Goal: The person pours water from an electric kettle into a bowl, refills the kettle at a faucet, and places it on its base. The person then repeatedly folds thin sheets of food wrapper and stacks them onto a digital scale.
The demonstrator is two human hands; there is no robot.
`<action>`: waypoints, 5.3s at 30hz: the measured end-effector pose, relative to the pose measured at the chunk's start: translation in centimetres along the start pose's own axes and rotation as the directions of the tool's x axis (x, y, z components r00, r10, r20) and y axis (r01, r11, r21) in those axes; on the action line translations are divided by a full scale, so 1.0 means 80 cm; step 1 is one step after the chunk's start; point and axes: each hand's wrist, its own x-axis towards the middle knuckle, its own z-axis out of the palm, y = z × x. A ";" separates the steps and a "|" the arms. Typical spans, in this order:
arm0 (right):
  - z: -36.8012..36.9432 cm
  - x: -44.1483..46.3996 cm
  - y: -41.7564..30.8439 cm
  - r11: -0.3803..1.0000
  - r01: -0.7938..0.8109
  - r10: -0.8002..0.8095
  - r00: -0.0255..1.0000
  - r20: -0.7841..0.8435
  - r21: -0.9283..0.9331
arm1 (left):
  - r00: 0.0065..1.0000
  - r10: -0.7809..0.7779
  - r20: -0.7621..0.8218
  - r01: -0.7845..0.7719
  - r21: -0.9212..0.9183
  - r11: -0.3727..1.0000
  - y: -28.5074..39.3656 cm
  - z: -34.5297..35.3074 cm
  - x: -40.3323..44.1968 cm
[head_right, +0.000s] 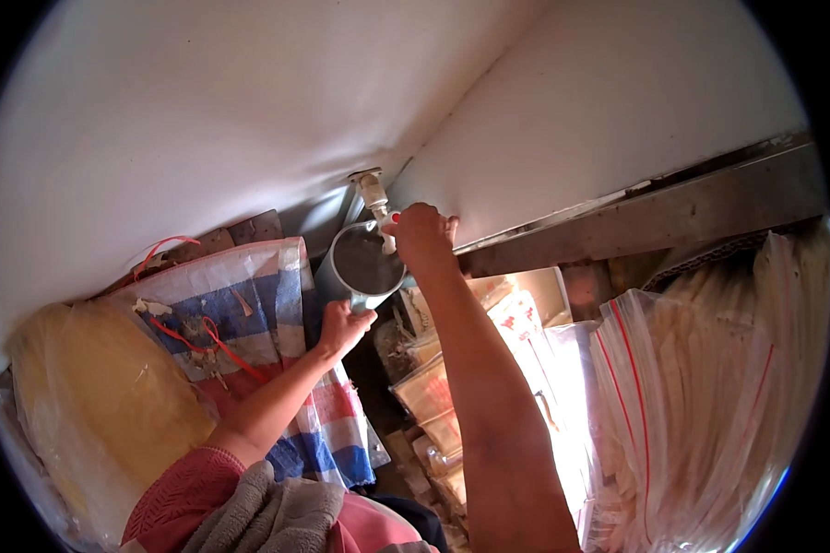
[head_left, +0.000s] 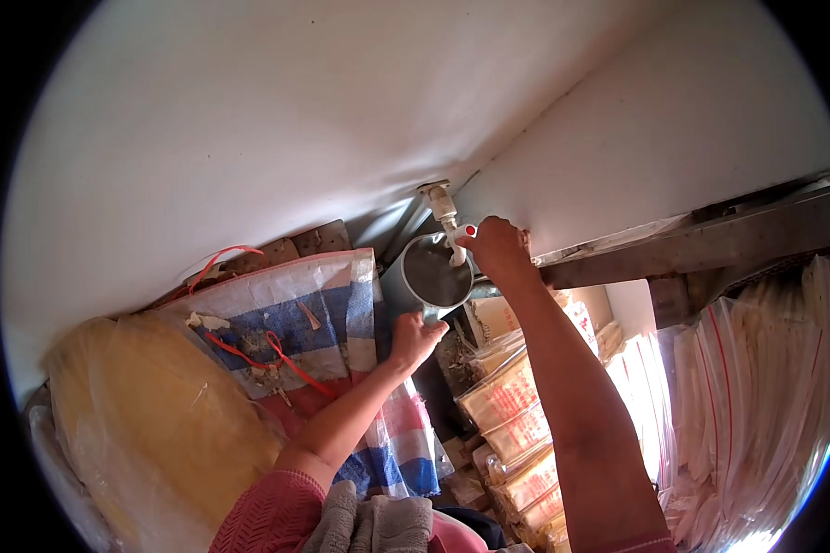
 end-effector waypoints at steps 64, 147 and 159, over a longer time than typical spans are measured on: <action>0.010 -0.021 -0.024 0.991 -0.036 0.025 0.996 -0.087 -0.128 | 0.967 -0.183 -0.176 0.134 -0.259 0.957 -0.005 0.036 -0.005; 0.278 -2.001 0.222 -0.211 -0.684 0.873 -0.453 -0.180 0.698 | -0.707 -0.526 0.473 -0.663 -0.183 0.726 -0.039 0.691 -1.593; 0.328 -2.384 0.320 -0.151 -0.391 0.645 -0.735 -0.209 0.908 | -0.666 -0.509 0.545 -0.580 0.050 0.813 -0.079 0.855 -1.908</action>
